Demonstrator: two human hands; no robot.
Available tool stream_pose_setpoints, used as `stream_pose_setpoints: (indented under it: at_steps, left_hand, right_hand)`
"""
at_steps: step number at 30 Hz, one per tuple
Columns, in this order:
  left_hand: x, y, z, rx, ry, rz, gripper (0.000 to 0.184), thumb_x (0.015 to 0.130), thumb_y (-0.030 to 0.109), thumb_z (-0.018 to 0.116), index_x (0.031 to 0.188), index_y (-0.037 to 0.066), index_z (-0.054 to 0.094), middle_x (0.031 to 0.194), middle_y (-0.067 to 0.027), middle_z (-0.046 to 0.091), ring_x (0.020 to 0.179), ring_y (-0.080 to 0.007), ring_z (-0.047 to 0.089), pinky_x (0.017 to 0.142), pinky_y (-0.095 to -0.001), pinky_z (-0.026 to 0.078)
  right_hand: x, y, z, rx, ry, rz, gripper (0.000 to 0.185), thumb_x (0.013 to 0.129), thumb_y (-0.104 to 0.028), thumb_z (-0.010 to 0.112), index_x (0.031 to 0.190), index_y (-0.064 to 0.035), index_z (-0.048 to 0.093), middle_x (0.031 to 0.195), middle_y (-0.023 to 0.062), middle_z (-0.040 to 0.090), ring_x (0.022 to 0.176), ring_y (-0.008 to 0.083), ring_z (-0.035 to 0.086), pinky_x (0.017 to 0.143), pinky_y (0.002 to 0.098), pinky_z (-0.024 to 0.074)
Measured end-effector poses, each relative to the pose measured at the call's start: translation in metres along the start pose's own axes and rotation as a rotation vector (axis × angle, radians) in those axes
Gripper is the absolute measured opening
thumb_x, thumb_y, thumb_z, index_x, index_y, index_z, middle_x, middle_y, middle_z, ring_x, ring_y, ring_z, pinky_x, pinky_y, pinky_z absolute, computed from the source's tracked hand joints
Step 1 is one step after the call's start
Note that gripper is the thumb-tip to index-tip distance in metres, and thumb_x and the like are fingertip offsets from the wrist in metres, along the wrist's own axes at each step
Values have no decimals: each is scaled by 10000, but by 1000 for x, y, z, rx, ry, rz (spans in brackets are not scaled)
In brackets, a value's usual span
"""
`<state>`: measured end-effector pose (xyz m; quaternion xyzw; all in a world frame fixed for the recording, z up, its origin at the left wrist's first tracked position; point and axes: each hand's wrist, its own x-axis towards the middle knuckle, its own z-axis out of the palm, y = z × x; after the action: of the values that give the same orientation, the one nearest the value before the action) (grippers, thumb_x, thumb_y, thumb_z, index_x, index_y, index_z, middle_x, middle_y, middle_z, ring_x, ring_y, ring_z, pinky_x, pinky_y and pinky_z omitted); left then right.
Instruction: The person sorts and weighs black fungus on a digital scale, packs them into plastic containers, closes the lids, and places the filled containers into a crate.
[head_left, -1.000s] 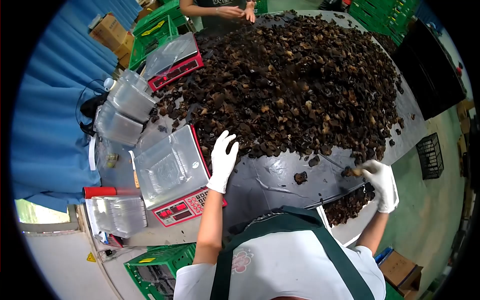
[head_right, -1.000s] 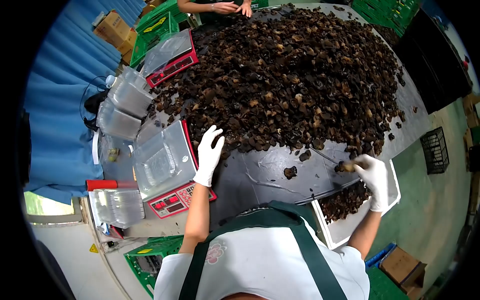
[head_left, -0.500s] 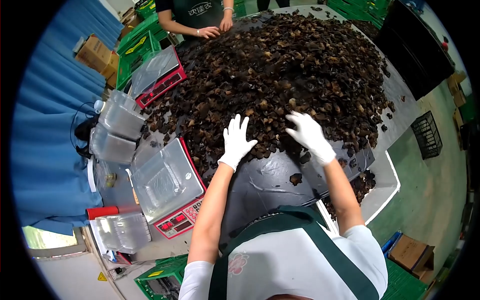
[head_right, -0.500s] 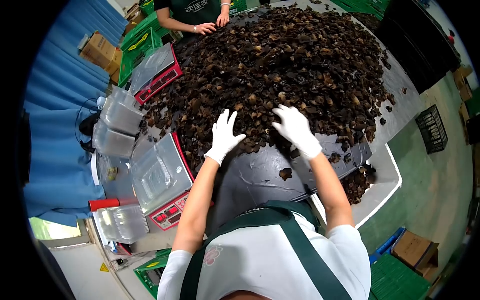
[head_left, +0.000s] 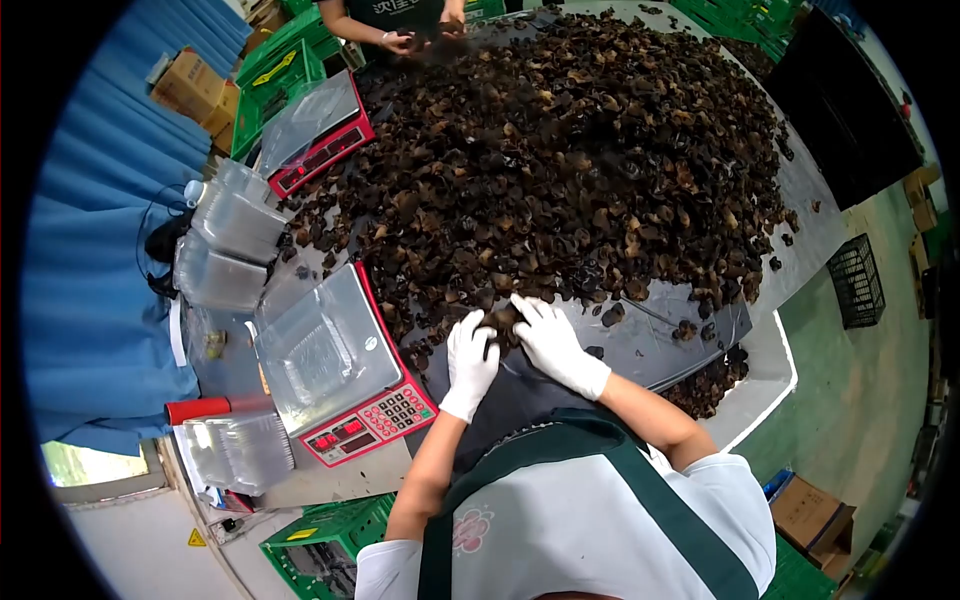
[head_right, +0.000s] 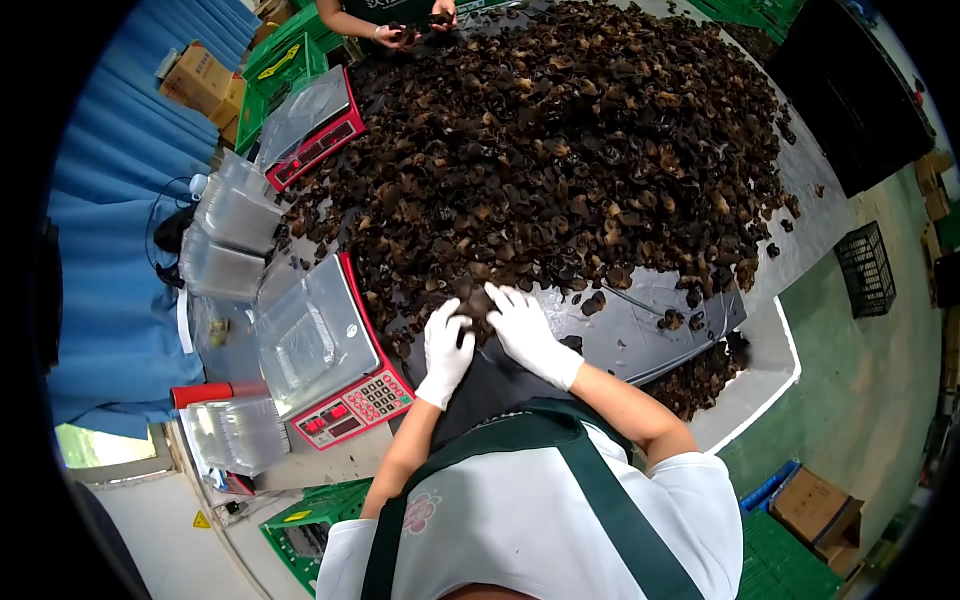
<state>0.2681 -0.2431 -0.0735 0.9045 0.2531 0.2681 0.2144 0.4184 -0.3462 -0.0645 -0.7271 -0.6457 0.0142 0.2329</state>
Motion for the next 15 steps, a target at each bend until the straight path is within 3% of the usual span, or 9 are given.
stream_pose_setpoints:
  at_steps: [4,9,11,14,15]
  left_hand:
    - [-43,13,-13,-1,-132,-46,270,658,8,668,911,77,602,1240,-144,545,1135,-333,518,958,-401,410]
    - [-54,21,-29,-73,-97,-91,255,672,-1,626,916,70,613,1224,-147,556,1124,-327,528,951,-404,416]
    - [-43,20,-37,-183,8,-163,278,675,-35,583,931,66,616,1167,-150,592,1112,-328,547,948,-390,439]
    - [-13,11,-36,-149,99,-187,342,721,4,613,1056,69,607,1257,-158,542,1169,-328,519,981,-388,427]
    - [0,8,-31,-102,114,-200,378,740,26,629,1114,76,596,1299,-162,515,1194,-328,503,995,-391,418]
  right_hand:
    - [-42,-12,-12,134,-161,7,177,729,-111,606,894,-67,649,1346,157,482,1059,293,529,815,380,478]
    - [-57,-2,-56,189,-461,39,286,758,-190,658,1038,-137,690,1332,94,516,976,284,570,801,384,513]
    - [-55,17,-61,235,-469,43,306,781,-223,658,1078,-152,677,1274,67,571,948,285,605,800,395,521]
    - [-19,36,-71,285,-179,136,284,798,-268,667,1058,-157,648,1059,57,634,968,294,607,809,399,518]
    - [-2,42,-73,265,-174,235,296,805,-256,667,1080,-153,637,1111,66,632,999,297,596,830,395,515]
